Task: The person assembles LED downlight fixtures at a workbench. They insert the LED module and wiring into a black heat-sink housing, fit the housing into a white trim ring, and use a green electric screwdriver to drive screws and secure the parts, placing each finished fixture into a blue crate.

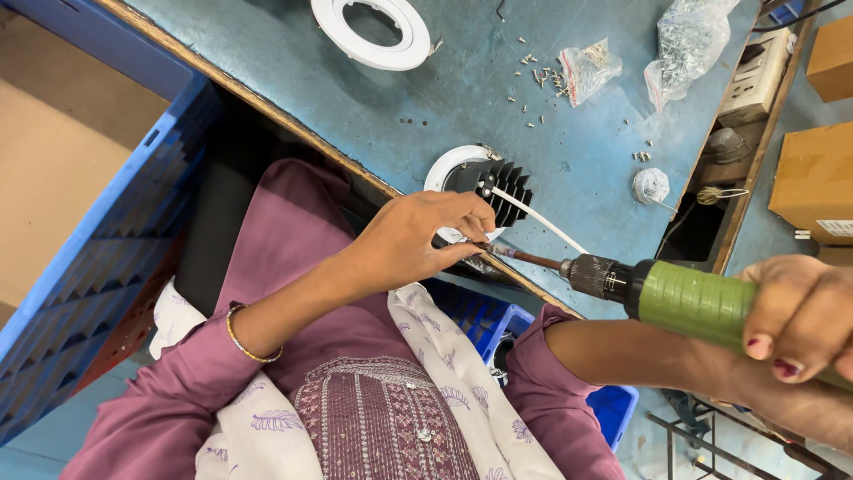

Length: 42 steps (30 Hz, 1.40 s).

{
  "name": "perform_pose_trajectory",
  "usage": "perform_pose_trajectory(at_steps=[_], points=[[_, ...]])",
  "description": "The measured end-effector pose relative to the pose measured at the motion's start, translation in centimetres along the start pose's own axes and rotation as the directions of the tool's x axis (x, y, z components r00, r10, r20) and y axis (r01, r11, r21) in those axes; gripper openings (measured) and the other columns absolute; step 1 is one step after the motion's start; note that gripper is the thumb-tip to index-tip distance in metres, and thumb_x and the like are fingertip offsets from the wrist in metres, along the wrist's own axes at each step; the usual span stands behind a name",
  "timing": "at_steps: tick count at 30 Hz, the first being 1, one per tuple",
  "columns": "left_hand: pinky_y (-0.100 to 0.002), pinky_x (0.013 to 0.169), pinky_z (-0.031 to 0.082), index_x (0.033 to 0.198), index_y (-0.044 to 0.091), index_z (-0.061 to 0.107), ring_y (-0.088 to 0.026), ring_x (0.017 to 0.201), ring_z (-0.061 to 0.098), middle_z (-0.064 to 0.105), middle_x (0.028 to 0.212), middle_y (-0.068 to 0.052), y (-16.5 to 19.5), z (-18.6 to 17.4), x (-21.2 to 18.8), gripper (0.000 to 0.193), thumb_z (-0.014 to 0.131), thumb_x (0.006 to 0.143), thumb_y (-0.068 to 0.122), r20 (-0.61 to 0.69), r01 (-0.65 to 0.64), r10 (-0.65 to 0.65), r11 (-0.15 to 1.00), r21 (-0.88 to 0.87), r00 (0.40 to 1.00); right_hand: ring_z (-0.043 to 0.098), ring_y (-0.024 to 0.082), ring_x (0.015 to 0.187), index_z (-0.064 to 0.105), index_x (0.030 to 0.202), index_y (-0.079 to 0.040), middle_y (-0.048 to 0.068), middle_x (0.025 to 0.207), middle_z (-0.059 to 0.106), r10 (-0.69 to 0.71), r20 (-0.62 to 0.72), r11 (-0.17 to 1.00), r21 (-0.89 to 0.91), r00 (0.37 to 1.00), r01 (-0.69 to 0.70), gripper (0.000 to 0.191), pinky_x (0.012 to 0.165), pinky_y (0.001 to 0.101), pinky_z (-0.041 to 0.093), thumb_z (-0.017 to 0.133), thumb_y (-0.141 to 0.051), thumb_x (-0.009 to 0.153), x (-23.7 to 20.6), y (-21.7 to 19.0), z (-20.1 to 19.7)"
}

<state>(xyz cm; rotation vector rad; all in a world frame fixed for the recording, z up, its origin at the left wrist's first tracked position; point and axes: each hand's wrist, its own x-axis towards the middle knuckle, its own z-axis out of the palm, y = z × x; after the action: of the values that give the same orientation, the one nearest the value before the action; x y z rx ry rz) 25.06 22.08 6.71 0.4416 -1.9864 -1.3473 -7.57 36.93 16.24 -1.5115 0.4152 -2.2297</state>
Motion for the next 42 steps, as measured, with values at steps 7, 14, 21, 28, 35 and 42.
perform_pose_trajectory(at_steps=[7, 14, 21, 28, 35, 42], points=[[-0.046, 0.124, 0.032, 0.151, 0.009, 0.043, -0.037, 0.149, 0.039, 0.041, 0.160, -0.020, -3.3, -2.2, 2.4, 0.077, 0.083, 0.091, 0.036, -0.098, -0.280, 0.282, 0.960, 0.030, 0.955, 0.041, 0.009, 0.044, 0.052, 0.082, -0.011, 0.000, 0.059, 0.048, 0.087, -0.030, 0.960, -0.263, 0.996, -0.092, 0.063, 0.044, 0.0260, 0.040, 0.054, -0.074, 0.087, -0.8, -0.7, 0.9], [-0.040, 0.108, 0.048, 0.128, 0.008, 0.068, -0.029, 0.124, 0.066, 0.071, 0.128, -0.012, -8.1, -0.4, 8.1, 0.052, 0.057, 0.103, 0.052, 0.125, -0.181, 0.196, 0.976, -0.121, 0.973, 0.039, 0.019, 0.042, 0.047, 0.110, 0.000, 0.011, 0.065, 0.042, 0.081, -0.193, 0.910, -0.385, 0.978, -0.151, 0.077, 0.043, 0.0345, 0.035, 0.051, -0.074, 0.091, -2.6, 2.2, 5.0], [-0.039, 0.103, 0.050, 0.116, 0.008, 0.074, -0.026, 0.112, 0.070, 0.077, 0.115, -0.009, -9.2, 2.0, 10.4, 0.050, 0.056, 0.101, 0.052, 0.285, -0.177, 0.241, 0.956, -0.233, 0.928, 0.039, 0.020, 0.037, 0.049, 0.112, -0.001, 0.011, 0.067, 0.041, 0.083, -0.157, 0.870, -0.471, 0.984, -0.148, 0.075, 0.042, 0.0357, 0.036, 0.051, -0.073, 0.092, -2.6, 3.5, 6.0], [-0.042, 0.123, 0.039, 0.097, 0.012, 0.072, -0.021, 0.139, 0.053, 0.059, 0.145, 0.002, -6.8, 1.5, 5.7, 0.024, 0.079, 0.095, 0.035, -0.047, -0.288, 0.288, 0.957, 0.009, 0.956, 0.039, 0.018, 0.041, 0.048, 0.109, 0.002, 0.011, 0.063, 0.042, 0.105, -0.250, 0.950, -0.260, 0.962, -0.172, 0.074, 0.041, 0.0331, 0.037, 0.048, -0.071, 0.095, -3.0, 1.3, 4.3], [-0.060, 0.128, 0.012, 0.103, 0.018, 0.080, -0.026, 0.158, 0.022, 0.040, 0.163, -0.003, -4.1, 1.4, 1.9, 0.037, 0.086, 0.077, 0.043, 0.052, -0.400, 0.400, 0.882, 0.251, 0.915, 0.036, 0.007, 0.041, 0.046, 0.080, -0.009, 0.002, 0.060, 0.040, 0.115, -0.192, 0.983, -0.123, 0.975, -0.140, 0.064, 0.042, 0.0254, 0.036, 0.044, -0.072, 0.093, -1.4, -2.6, -2.4], [-0.061, 0.128, 0.011, 0.086, 0.020, 0.080, -0.022, 0.158, 0.021, 0.038, 0.165, 0.002, -4.1, 2.4, 2.4, 0.016, 0.083, 0.081, 0.035, 0.073, -0.371, 0.364, 0.905, 0.210, 0.929, 0.038, 0.003, 0.043, 0.045, 0.079, -0.013, -0.003, 0.059, 0.038, 0.056, -0.256, 0.991, 0.131, 0.965, -0.023, 0.039, 0.046, 0.0207, 0.034, 0.056, -0.050, 0.089, -1.0, -3.7, -5.1]])
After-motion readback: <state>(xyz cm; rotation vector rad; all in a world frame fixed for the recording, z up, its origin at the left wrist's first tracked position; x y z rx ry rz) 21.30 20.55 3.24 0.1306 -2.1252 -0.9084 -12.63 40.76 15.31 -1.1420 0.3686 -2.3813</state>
